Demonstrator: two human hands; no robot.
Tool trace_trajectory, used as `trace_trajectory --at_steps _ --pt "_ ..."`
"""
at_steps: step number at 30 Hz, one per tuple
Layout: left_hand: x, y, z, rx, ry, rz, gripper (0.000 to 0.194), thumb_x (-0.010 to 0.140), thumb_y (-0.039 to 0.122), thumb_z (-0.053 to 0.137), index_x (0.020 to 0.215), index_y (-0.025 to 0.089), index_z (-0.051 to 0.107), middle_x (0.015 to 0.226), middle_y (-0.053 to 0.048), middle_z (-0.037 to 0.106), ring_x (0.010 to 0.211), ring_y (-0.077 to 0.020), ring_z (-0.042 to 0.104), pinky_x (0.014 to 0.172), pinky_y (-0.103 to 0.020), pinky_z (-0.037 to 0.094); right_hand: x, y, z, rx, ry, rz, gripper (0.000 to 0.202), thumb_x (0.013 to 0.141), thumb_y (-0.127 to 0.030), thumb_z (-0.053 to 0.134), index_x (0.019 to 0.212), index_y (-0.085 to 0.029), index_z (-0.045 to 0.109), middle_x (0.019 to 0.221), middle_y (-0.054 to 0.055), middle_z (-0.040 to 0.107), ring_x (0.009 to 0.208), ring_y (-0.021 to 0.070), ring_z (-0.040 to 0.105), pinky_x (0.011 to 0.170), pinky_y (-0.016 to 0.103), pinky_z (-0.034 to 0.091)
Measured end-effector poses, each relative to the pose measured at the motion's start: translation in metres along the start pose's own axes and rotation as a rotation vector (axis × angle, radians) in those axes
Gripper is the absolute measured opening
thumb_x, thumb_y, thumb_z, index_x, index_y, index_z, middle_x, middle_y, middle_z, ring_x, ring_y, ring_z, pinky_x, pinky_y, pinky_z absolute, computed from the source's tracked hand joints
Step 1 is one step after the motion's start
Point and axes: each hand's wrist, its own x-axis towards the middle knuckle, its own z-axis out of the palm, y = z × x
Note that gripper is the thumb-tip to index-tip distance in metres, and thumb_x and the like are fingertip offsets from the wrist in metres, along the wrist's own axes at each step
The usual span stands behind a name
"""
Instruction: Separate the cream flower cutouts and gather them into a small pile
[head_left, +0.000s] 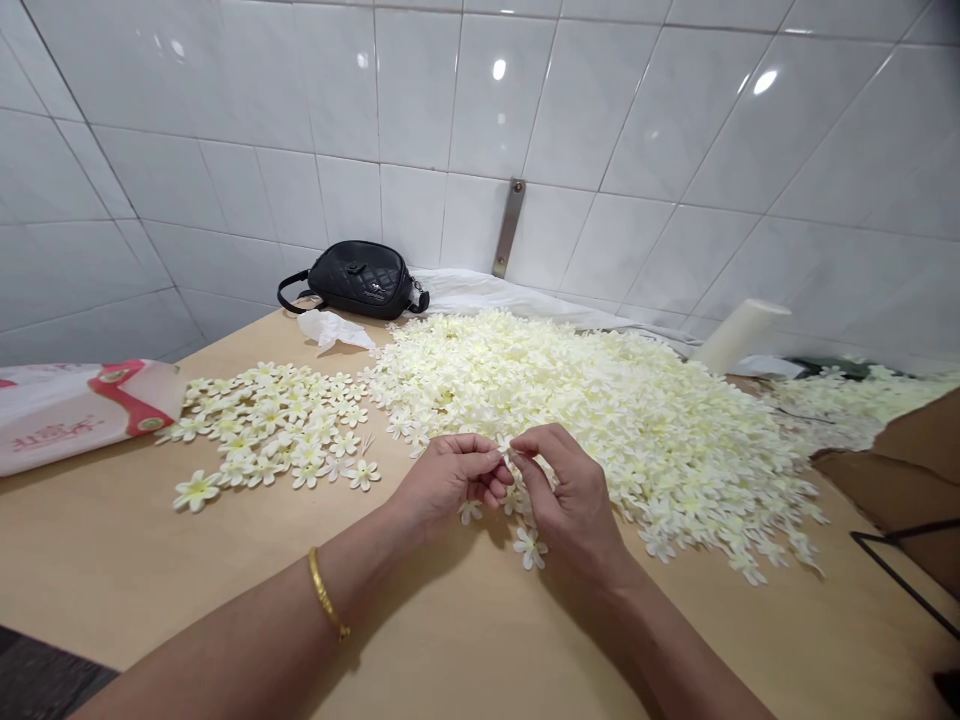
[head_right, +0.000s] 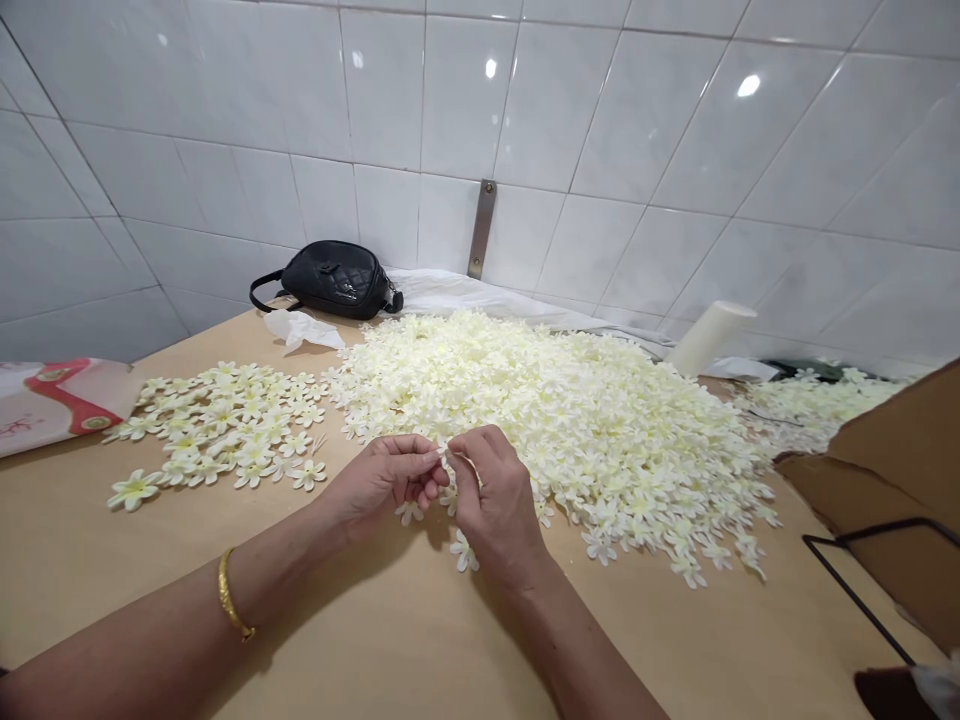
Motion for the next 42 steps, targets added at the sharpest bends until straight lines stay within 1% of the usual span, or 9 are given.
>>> trace_trajectory --at_steps 4,8,14,18,22,26,31,35,42 --pt "0.000 0.001 0.000 0.025 -0.001 0.025 0.012 0.066 0.020 0.063 0.063 0.010 0.058 0.060 -0.004 0.060 0.049 -0.0084 0.053 0.048 -0.020 0.041 0.000 0.003 0.002 -0.161 0.026 -0.139 0.021 0.079 -0.013 0.041 0.086 -0.018 0.060 0.081 0.007 0.052 0.077 0.0180 0.048 0.067 0.031 0.040" --pt "-0.002 0.003 0.002 0.130 0.015 0.091 0.015 0.066 0.024 0.063 0.062 0.010 0.058 0.054 -0.003 0.058 0.047 -0.0085 0.052 0.050 -0.021 0.041 0.001 0.001 0.001 -0.057 -0.070 -0.097 0.022 0.082 -0.015 0.039 0.085 -0.019 0.061 0.076 0.006 0.055 0.074 0.0164 0.051 0.065 0.028 0.041" --pt "-0.005 0.005 0.005 0.275 0.004 0.135 0.017 0.068 0.027 0.059 0.065 0.010 0.061 0.055 -0.003 0.058 0.052 -0.0102 0.053 0.057 -0.023 0.044 0.002 0.002 -0.002 -0.030 -0.116 -0.053 0.021 0.082 -0.016 0.041 0.081 -0.019 0.062 0.075 0.005 0.057 0.071 0.0155 0.052 0.063 0.027 0.042" --pt "-0.006 0.005 0.007 0.346 0.004 0.164 0.016 0.069 0.027 0.057 0.066 0.012 0.061 0.055 -0.002 0.057 0.052 -0.0101 0.052 0.056 -0.023 0.043 0.001 0.004 -0.002 -0.125 -0.120 -0.109 0.024 0.081 -0.013 0.038 0.080 -0.019 0.061 0.073 0.006 0.056 0.067 0.0154 0.051 0.060 0.027 0.041" --pt "-0.005 0.003 0.008 0.396 0.015 0.184 0.015 0.070 0.024 0.054 0.064 0.012 0.060 0.055 -0.002 0.056 0.051 -0.0097 0.052 0.052 -0.021 0.042 -0.001 0.003 -0.001 -0.287 -0.120 -0.198 0.025 0.074 -0.004 0.036 0.075 -0.016 0.058 0.071 0.007 0.054 0.069 0.0171 0.048 0.062 0.028 0.039" --pt "-0.003 0.001 0.008 0.379 0.045 0.146 0.013 0.070 0.022 0.052 0.062 0.012 0.057 0.055 -0.002 0.056 0.048 -0.0093 0.051 0.046 -0.020 0.041 -0.001 0.004 0.002 -0.354 -0.131 -0.224 0.020 0.070 -0.003 0.037 0.066 -0.016 0.051 0.067 0.006 0.051 0.067 0.0178 0.045 0.061 0.029 0.036" --pt "-0.003 0.000 0.008 0.361 0.058 0.093 0.015 0.069 0.025 0.055 0.061 0.012 0.055 0.054 -0.002 0.056 0.047 -0.0094 0.052 0.045 -0.020 0.040 -0.001 0.007 0.003 -0.295 -0.129 -0.160 0.019 0.069 -0.002 0.037 0.063 -0.017 0.046 0.065 0.003 0.047 0.063 0.0152 0.042 0.059 0.026 0.034" --pt "-0.003 0.000 0.007 0.350 0.056 0.103 0.017 0.069 0.026 0.056 0.059 0.012 0.053 0.052 -0.001 0.055 0.046 -0.0089 0.051 0.045 -0.021 0.040 -0.001 0.004 0.002 -0.237 -0.142 -0.126 0.019 0.073 -0.006 0.036 0.061 -0.017 0.046 0.063 0.003 0.047 0.062 0.0149 0.043 0.058 0.026 0.033" --pt "-0.003 0.003 0.007 0.272 0.034 0.093 0.014 0.066 0.023 0.056 0.060 0.012 0.052 0.056 -0.002 0.057 0.046 -0.0083 0.051 0.046 -0.021 0.042 0.002 -0.004 -0.005 0.161 -0.205 0.242 0.021 0.081 -0.020 0.040 0.066 -0.017 0.055 0.064 0.001 0.057 0.060 0.0124 0.050 0.057 0.023 0.036"
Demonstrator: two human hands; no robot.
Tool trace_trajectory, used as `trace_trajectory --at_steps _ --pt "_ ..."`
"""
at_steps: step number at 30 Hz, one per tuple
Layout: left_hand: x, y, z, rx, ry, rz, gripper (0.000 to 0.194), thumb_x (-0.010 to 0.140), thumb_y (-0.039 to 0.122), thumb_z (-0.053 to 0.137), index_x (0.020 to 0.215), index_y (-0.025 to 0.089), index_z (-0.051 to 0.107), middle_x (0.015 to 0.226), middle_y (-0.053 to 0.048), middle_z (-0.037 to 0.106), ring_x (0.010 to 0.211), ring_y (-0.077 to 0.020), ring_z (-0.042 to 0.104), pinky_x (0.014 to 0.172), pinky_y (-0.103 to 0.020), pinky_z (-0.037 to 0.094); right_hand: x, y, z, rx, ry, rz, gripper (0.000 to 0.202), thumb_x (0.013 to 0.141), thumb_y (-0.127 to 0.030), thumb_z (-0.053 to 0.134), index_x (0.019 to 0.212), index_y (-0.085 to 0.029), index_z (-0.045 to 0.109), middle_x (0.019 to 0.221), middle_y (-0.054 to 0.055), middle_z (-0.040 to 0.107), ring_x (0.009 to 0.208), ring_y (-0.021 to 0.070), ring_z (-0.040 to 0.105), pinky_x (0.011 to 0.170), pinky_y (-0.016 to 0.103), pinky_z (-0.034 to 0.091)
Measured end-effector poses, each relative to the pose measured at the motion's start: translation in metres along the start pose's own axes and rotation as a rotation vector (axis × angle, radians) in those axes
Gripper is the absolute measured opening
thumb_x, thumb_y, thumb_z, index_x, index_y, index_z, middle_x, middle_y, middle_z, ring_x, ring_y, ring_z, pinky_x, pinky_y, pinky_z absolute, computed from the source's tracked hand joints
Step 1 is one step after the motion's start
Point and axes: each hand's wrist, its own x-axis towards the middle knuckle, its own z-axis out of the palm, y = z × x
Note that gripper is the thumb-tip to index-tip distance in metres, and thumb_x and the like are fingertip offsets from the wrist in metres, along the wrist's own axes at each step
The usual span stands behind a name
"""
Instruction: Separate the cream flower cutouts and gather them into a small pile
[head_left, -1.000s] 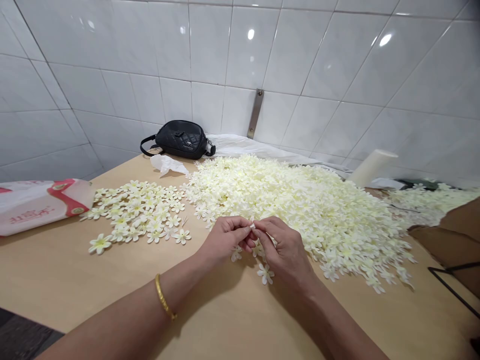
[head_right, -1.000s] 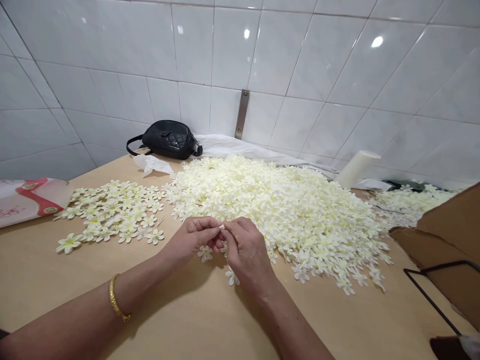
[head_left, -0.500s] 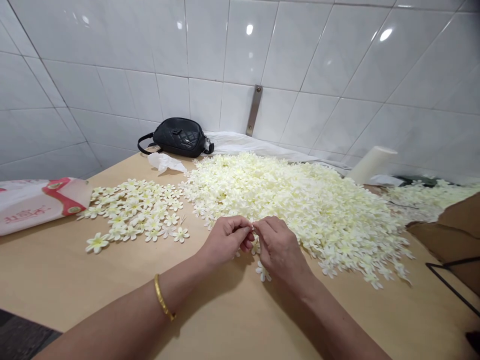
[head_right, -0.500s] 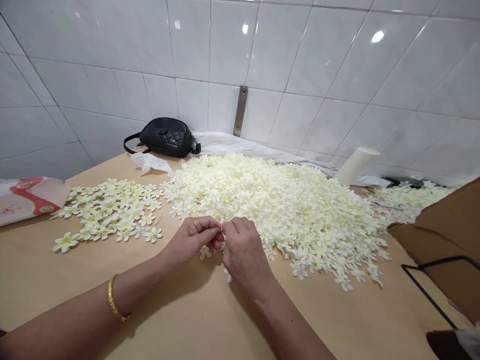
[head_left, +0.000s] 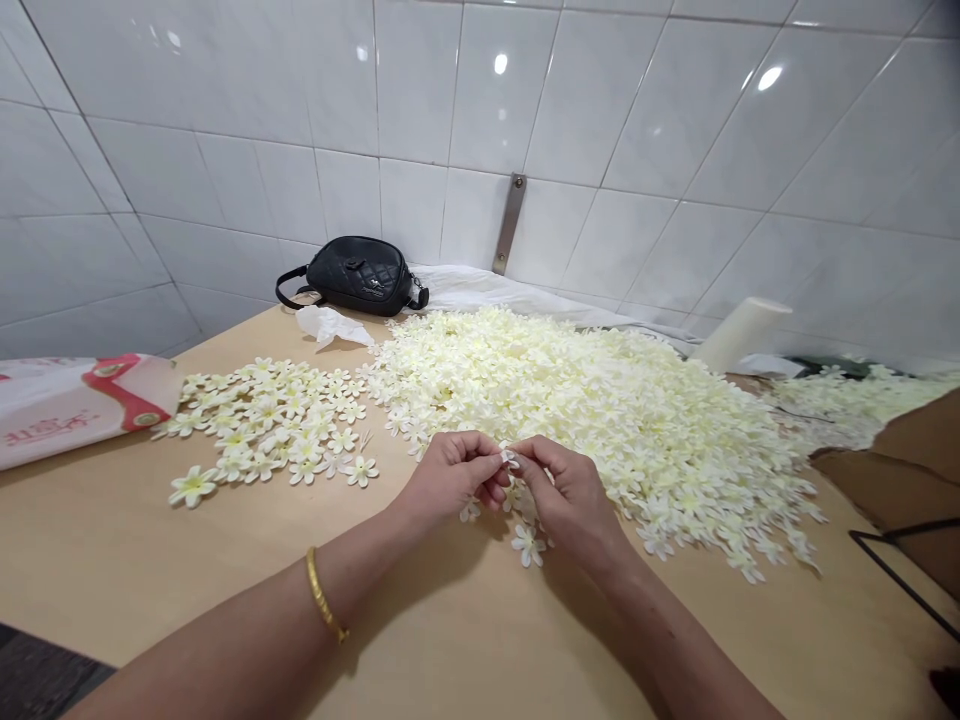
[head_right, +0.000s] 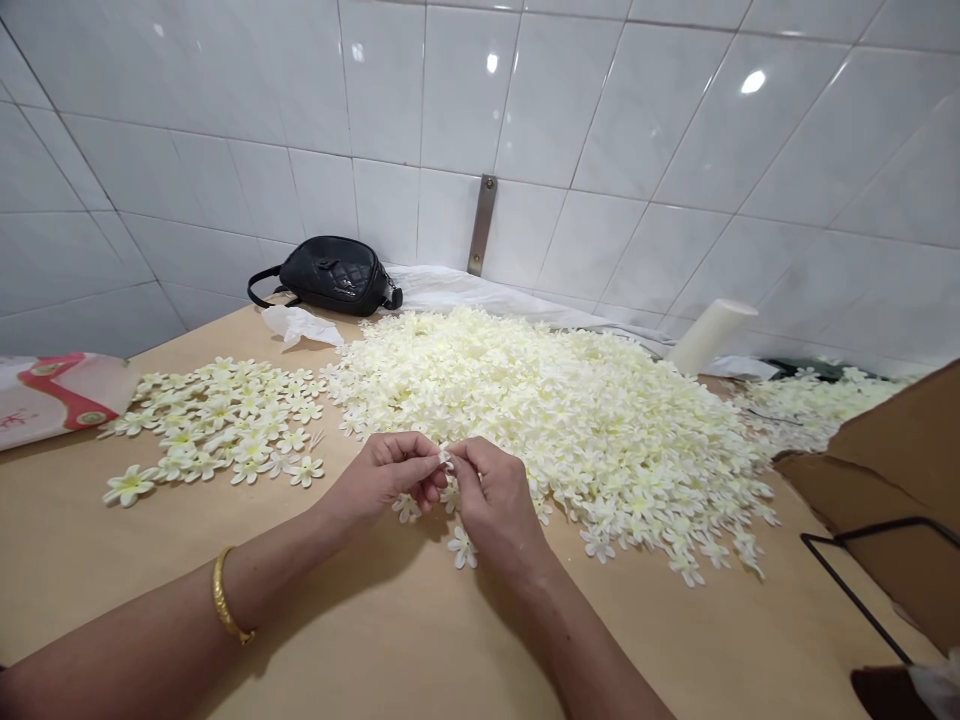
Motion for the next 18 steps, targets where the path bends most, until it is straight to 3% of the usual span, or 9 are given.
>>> trace_trajectory --at_steps 5,18 --pt "-0.002 0.004 0.002 0.057 0.059 0.012 0.013 0.065 0.022 0.054 0.056 0.014 0.050 0.050 0.000 0.054 0.041 -0.0077 0.047 0.038 -0.019 0.037 0.003 0.003 -0.003 0.240 -0.014 0.102 0.018 0.079 -0.025 0.044 0.069 -0.016 0.056 0.064 0.000 0.056 0.062 0.0126 0.050 0.058 0.024 0.038" --pt "0.006 -0.006 -0.007 0.092 0.198 0.038 0.015 0.066 0.023 0.054 0.055 0.014 0.050 0.051 0.001 0.052 0.039 -0.0053 0.040 0.041 -0.019 0.031 0.018 0.036 -0.022 0.482 0.464 0.187 0.018 0.068 -0.033 0.059 0.066 -0.016 0.059 0.062 -0.001 0.054 0.062 0.0106 0.049 0.068 0.026 0.043"
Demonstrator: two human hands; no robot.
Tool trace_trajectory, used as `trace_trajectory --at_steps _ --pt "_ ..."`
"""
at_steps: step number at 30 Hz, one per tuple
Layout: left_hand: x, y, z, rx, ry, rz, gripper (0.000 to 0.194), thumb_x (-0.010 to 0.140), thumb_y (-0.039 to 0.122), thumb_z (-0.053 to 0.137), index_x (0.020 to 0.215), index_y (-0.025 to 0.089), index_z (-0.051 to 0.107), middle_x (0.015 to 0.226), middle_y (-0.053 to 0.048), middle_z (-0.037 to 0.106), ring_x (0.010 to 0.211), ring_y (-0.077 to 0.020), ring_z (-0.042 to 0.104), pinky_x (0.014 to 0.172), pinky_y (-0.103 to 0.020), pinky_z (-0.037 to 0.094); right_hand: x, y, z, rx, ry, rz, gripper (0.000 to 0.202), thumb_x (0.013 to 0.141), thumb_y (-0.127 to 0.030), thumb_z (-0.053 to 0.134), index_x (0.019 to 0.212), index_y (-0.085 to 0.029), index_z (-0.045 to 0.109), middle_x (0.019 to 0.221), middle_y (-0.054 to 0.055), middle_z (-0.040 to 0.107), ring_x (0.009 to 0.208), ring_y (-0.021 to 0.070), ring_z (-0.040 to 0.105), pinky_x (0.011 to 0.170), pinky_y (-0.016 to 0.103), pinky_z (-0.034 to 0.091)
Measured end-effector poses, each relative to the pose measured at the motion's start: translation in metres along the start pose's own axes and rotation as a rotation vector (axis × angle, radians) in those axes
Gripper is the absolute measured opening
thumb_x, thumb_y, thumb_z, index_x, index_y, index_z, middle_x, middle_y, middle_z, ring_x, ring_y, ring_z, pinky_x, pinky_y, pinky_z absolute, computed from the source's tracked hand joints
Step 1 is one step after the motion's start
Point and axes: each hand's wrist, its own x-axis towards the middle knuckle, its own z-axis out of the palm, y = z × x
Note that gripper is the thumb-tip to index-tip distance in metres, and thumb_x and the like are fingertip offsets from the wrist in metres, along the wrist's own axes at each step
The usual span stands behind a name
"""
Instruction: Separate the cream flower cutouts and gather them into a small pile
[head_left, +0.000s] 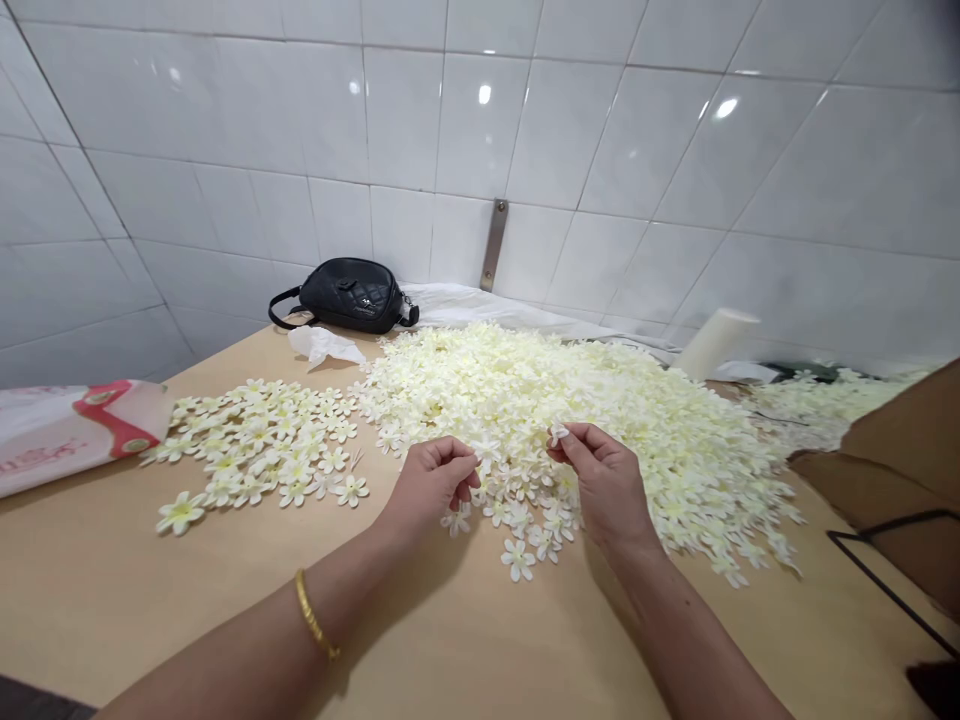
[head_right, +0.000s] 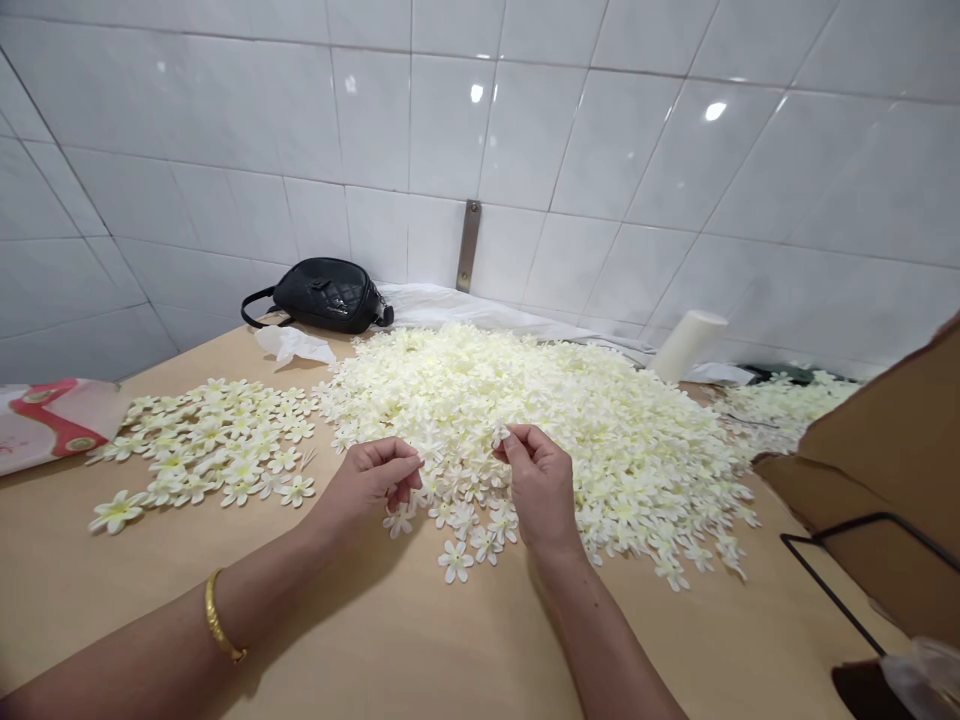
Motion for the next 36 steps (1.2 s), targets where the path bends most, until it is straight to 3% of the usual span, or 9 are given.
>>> trace_trajectory --at_steps 6,11,17,21,26,31,36 --pt "-0.002 -0.004 0.003 0.102 0.023 0.026 0.019 0.070 0.028 0.053 0.056 0.014 0.051 0.049 0.002 0.049 0.039 -0.0046 0.037 0.042 -0.020 0.028 0.026 0.012 -0.027 0.016 0.247 -0.081 0.020 0.066 -0.034 0.057 0.070 -0.015 0.060 0.060 0.000 0.055 0.059 0.0117 0.051 0.064 0.027 0.044" --pt "0.011 0.024 0.016 0.192 -0.029 0.086 0.018 0.068 0.029 0.054 0.058 0.015 0.050 0.052 0.001 0.052 0.042 -0.0061 0.040 0.041 -0.019 0.029 0.043 0.023 -0.048 0.002 0.422 -0.101 0.020 0.068 -0.033 0.053 0.070 -0.014 0.058 0.060 0.001 0.055 0.056 0.0121 0.051 0.054 0.025 0.042" --pt "0.061 0.063 0.041 0.397 -0.037 0.207 0.015 0.064 0.023 0.054 0.054 0.015 0.046 0.049 0.001 0.051 0.041 -0.0064 0.040 0.039 -0.019 0.028 0.040 0.015 -0.049 -0.095 0.422 -0.172 0.021 0.071 -0.034 0.050 0.071 -0.015 0.059 0.063 0.004 0.059 0.057 0.0144 0.052 0.050 0.024 0.039" --pt "0.090 0.062 0.048 0.479 -0.014 0.227 0.012 0.061 0.021 0.053 0.053 0.015 0.047 0.046 0.001 0.050 0.038 -0.0053 0.036 0.039 -0.019 0.026 0.035 0.009 -0.046 -0.179 0.400 -0.245 0.019 0.073 -0.032 0.049 0.073 -0.016 0.059 0.067 0.005 0.061 0.059 0.0154 0.053 0.052 0.025 0.039" --pt "0.109 0.055 0.038 0.569 0.043 0.253 0.010 0.057 0.018 0.054 0.050 0.015 0.049 0.041 0.003 0.046 0.036 -0.0051 0.031 0.038 -0.019 0.023 0.031 0.011 -0.041 -0.297 0.362 -0.355 0.018 0.077 -0.028 0.044 0.076 -0.017 0.058 0.072 0.005 0.061 0.069 0.0174 0.055 0.061 0.027 0.041" --pt "0.086 0.061 0.044 0.573 0.065 0.331 0.015 0.058 0.027 0.061 0.057 0.016 0.050 0.043 0.006 0.040 0.040 -0.0063 0.034 0.040 -0.019 0.024 0.027 0.008 -0.038 -0.418 0.327 -0.474 0.019 0.080 -0.024 0.040 0.077 -0.017 0.057 0.074 0.005 0.058 0.074 0.0179 0.051 0.066 0.030 0.040" --pt "0.044 0.057 0.074 0.355 -0.175 0.221 0.020 0.067 0.035 0.057 0.067 0.015 0.058 0.063 -0.002 0.055 0.059 -0.0111 0.050 0.053 -0.023 0.039 0.019 0.003 -0.031 -0.514 0.233 -0.586 0.018 0.080 -0.021 0.040 0.078 -0.017 0.058 0.076 0.007 0.057 0.077 0.0200 0.047 0.073 0.035 0.037"
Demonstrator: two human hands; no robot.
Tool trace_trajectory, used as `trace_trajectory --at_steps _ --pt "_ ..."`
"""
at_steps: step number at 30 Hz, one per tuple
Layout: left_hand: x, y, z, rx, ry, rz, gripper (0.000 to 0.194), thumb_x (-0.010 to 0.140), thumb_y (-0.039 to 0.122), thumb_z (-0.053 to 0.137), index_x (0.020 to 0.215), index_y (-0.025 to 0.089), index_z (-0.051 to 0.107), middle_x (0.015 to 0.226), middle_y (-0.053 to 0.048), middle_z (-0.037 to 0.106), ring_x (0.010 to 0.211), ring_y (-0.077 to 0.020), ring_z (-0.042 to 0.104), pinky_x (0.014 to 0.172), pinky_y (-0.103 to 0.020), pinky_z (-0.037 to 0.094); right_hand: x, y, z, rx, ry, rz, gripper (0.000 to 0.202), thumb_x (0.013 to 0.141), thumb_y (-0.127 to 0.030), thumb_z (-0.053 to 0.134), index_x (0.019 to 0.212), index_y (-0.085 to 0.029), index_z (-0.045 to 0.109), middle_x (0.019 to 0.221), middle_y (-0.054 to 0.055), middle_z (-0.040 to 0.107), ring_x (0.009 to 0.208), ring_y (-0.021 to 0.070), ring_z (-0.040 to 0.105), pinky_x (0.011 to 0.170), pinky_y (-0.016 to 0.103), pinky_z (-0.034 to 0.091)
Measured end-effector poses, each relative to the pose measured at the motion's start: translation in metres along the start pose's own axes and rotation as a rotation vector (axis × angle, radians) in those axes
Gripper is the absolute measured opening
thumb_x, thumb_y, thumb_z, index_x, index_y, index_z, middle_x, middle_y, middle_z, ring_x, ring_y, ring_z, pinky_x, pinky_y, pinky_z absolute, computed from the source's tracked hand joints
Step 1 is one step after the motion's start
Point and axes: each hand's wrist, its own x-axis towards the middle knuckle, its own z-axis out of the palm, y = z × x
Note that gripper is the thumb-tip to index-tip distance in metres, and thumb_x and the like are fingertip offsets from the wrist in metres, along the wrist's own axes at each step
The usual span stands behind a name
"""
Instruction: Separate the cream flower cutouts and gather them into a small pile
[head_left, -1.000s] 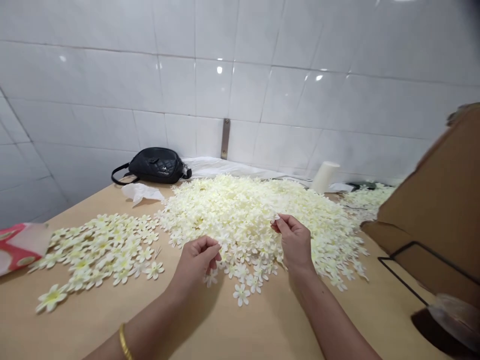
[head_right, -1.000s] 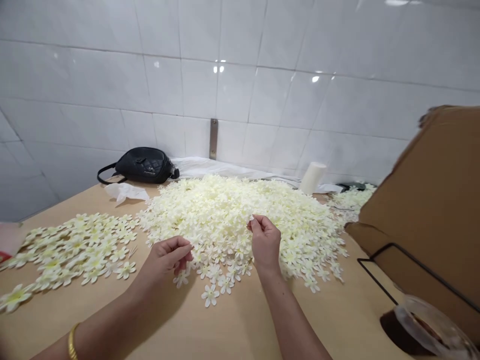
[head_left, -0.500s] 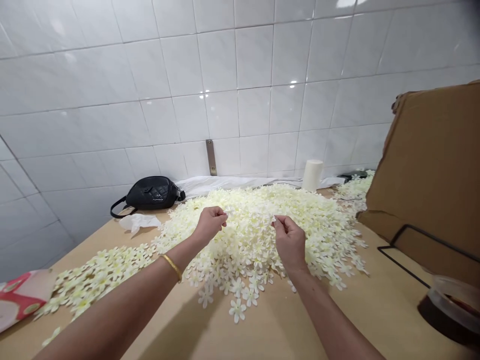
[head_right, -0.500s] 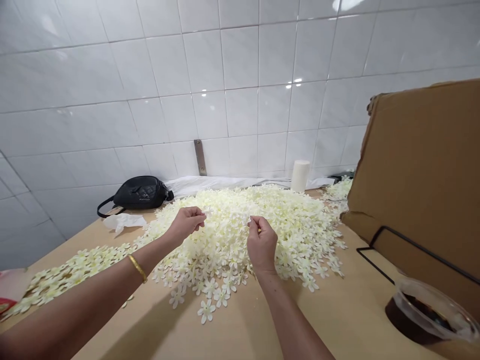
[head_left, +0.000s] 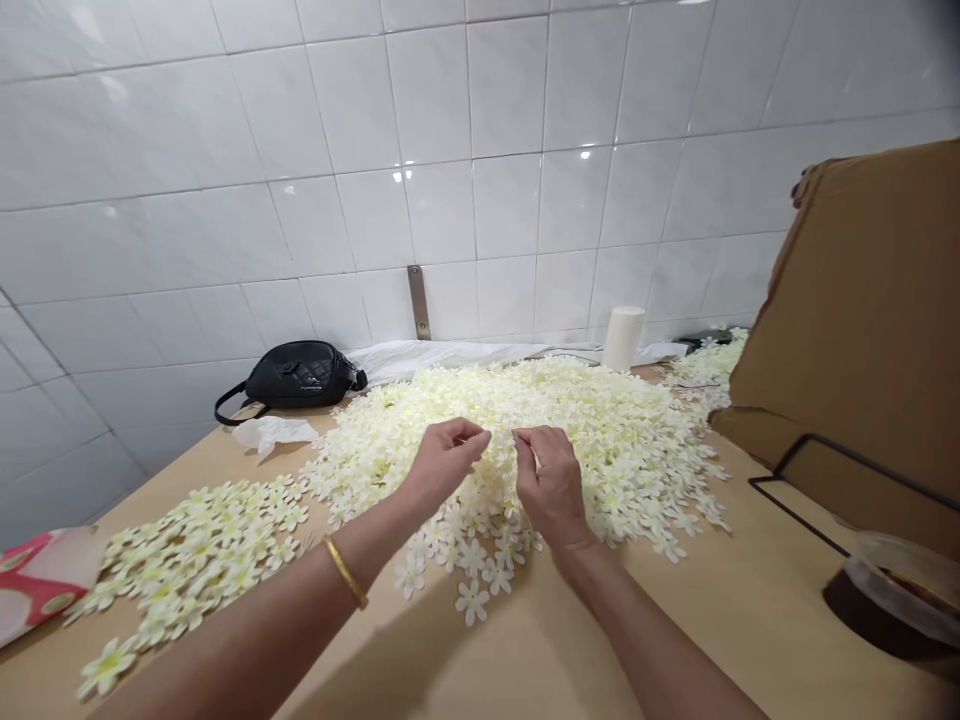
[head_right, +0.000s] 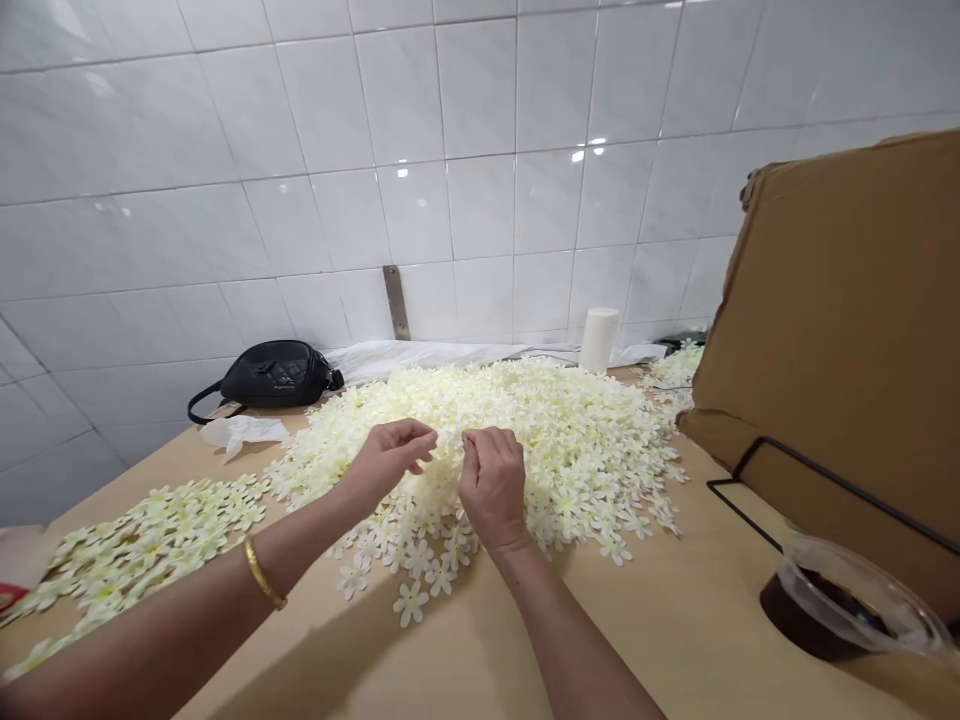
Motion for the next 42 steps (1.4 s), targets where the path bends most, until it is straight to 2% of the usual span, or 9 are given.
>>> trace_trajectory --at_steps 5,9,11,15,20,24,31,36,42 --pt "-0.003 -0.005 0.022 -0.452 -0.032 -0.212 0.015 0.061 0.024 0.064 0.065 0.013 0.054 0.068 -0.004 0.057 0.062 -0.0124 0.055 0.061 -0.027 0.044 -0.006 -0.010 0.004 0.037 -0.062 -0.063 0.021 0.080 -0.018 0.037 0.079 -0.017 0.058 0.076 0.007 0.057 0.079 0.0204 0.047 0.072 0.035 0.039" --pt "0.002 -0.013 0.020 -0.515 0.012 -0.241 0.012 0.059 0.015 0.061 0.061 0.013 0.050 0.059 -0.001 0.052 0.054 -0.0098 0.053 0.059 -0.026 0.044 -0.006 -0.013 0.006 0.098 -0.066 -0.028 0.020 0.082 -0.020 0.038 0.083 -0.016 0.057 0.079 0.007 0.058 0.079 0.0180 0.051 0.070 0.031 0.042" --pt "0.003 -0.015 0.018 -0.503 0.006 -0.232 0.012 0.058 0.014 0.062 0.061 0.014 0.050 0.058 -0.001 0.051 0.055 -0.0105 0.053 0.058 -0.026 0.043 -0.005 -0.013 0.005 0.170 -0.056 0.080 0.022 0.084 -0.023 0.037 0.094 -0.015 0.055 0.087 0.008 0.060 0.082 0.0172 0.053 0.073 0.031 0.043" --pt "0.002 -0.014 0.017 -0.431 0.015 -0.175 0.012 0.054 0.015 0.064 0.059 0.013 0.053 0.061 0.001 0.050 0.057 -0.0091 0.049 0.054 -0.022 0.039 -0.001 -0.013 0.004 0.463 -0.145 0.356 0.030 0.081 -0.034 0.044 0.102 -0.015 0.054 0.095 0.008 0.061 0.089 0.0183 0.055 0.079 0.032 0.042" --pt "0.001 -0.008 0.018 -0.267 0.058 -0.090 0.006 0.057 0.017 0.058 0.057 0.014 0.052 0.051 0.005 0.044 0.043 -0.0041 0.032 0.044 -0.019 0.026 0.000 -0.011 0.006 0.627 -0.164 0.393 0.024 0.073 -0.032 0.055 0.091 -0.016 0.057 0.084 0.005 0.061 0.076 0.0159 0.055 0.069 0.028 0.045" --pt "0.005 -0.008 0.017 -0.083 0.047 -0.013 0.005 0.059 0.017 0.054 0.056 0.015 0.050 0.044 0.006 0.039 0.041 -0.0049 0.031 0.042 -0.020 0.026 0.000 -0.007 0.009 0.594 -0.107 0.402 0.022 0.069 -0.031 0.058 0.085 -0.017 0.057 0.075 0.002 0.059 0.069 0.0136 0.054 0.064 0.026 0.045" --pt "0.054 -0.003 0.005 0.062 0.158 0.086 0.004 0.057 0.013 0.055 0.059 0.015 0.052 0.048 0.004 0.046 0.044 -0.0067 0.039 0.042 -0.019 0.028 -0.001 0.003 0.007 0.385 0.027 0.382 0.020 0.076 -0.032 0.048 0.085 -0.016 0.055 0.074 0.003 0.059 0.067 0.0149 0.054 0.061 0.027 0.044" --pt "0.097 0.002 -0.013 0.188 0.264 0.093 0.010 0.055 0.011 0.057 0.062 0.015 0.052 0.051 0.001 0.052 0.047 -0.0091 0.045 0.044 -0.021 0.030 -0.002 0.005 0.005 0.209 0.041 0.254 0.016 0.077 -0.028 0.045 0.083 -0.017 0.056 0.080 0.006 0.059 0.075 0.0184 0.053 0.069 0.032 0.041" --pt "0.103 -0.013 -0.040 0.403 0.379 0.046 0.011 0.053 0.013 0.062 0.062 0.017 0.056 0.057 -0.001 0.057 0.057 -0.0136 0.051 0.051 -0.024 0.034 -0.003 0.009 0.007 0.013 0.050 0.080 0.016 0.076 -0.024 0.044 0.085 -0.018 0.056 0.086 0.009 0.057 0.087 0.0238 0.047 0.081 0.042 0.034"
